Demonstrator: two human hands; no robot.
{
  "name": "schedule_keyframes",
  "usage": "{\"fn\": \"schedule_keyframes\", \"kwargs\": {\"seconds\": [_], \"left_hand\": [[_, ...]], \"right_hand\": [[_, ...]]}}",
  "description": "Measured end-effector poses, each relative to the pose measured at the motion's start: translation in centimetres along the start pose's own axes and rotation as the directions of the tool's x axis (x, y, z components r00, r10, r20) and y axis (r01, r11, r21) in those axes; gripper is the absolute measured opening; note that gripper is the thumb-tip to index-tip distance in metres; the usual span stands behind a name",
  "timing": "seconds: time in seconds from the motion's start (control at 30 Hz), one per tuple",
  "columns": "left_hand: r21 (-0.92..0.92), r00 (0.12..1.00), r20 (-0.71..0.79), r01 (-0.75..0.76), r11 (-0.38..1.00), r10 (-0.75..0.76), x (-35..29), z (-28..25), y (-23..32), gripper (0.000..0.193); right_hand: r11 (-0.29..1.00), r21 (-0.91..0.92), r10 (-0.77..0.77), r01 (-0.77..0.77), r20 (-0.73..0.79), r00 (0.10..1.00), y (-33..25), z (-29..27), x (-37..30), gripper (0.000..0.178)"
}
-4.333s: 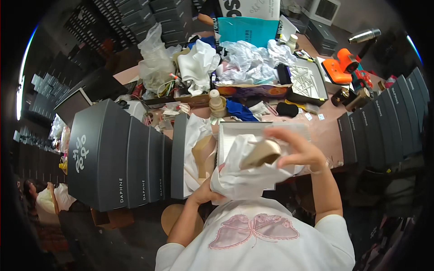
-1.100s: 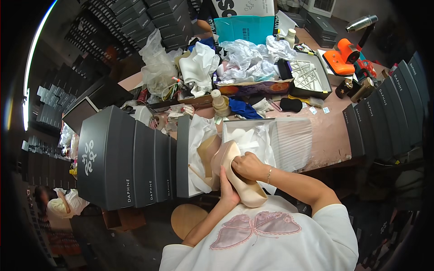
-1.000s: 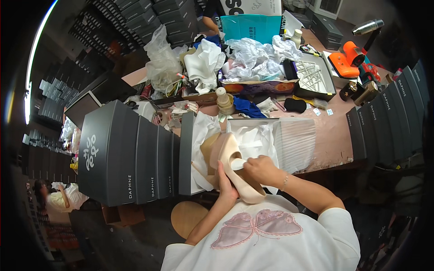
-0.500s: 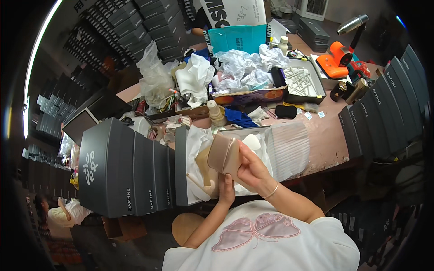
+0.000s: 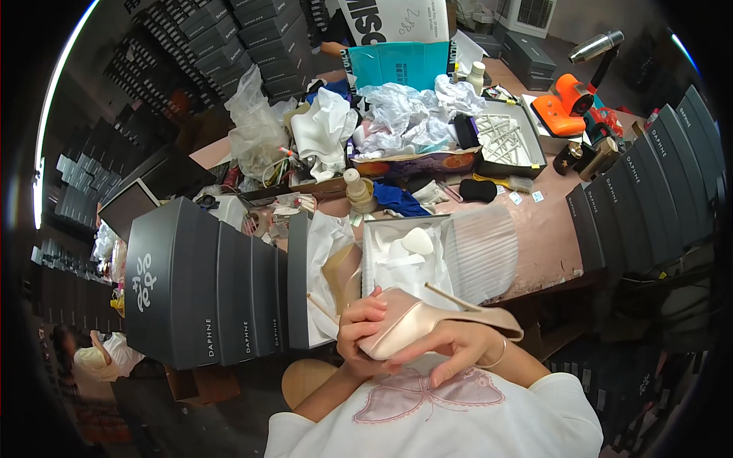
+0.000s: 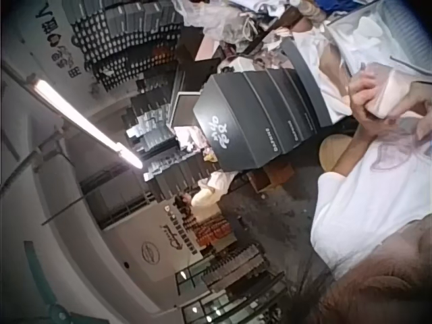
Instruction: Packing high-heeled shoes into boxes with tissue paper and cleaning the box surfaces.
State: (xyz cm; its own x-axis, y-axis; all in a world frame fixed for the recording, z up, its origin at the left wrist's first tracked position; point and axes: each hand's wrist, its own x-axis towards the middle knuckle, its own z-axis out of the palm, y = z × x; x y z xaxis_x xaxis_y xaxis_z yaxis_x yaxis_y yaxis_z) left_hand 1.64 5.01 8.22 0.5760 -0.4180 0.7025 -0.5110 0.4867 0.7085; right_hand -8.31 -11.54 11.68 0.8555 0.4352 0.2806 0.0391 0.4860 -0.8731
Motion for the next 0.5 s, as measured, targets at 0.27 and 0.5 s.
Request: {"fn": "schedule_keyframes", "kwargs": {"seconds": [0.27, 0.5], "left_hand": [[0.027, 0.884, 0.462, 0.061, 0.998, -0.067, 5.6, -2.8, 0.3, 0.082], [-0.218, 0.969, 0.132, 0.236, 0.947, -0.211, 0.8, -1.2, -1.2, 0.076]], "right_hand": [[0.8, 0.566, -0.022, 0.202, -0.308, 0.951, 1.3, 2.1, -0.8, 0.087], [0.854, 0.483, -0.035, 0.193, -0.317, 0.948, 1.9, 2.7, -0.8, 0.079]]}}
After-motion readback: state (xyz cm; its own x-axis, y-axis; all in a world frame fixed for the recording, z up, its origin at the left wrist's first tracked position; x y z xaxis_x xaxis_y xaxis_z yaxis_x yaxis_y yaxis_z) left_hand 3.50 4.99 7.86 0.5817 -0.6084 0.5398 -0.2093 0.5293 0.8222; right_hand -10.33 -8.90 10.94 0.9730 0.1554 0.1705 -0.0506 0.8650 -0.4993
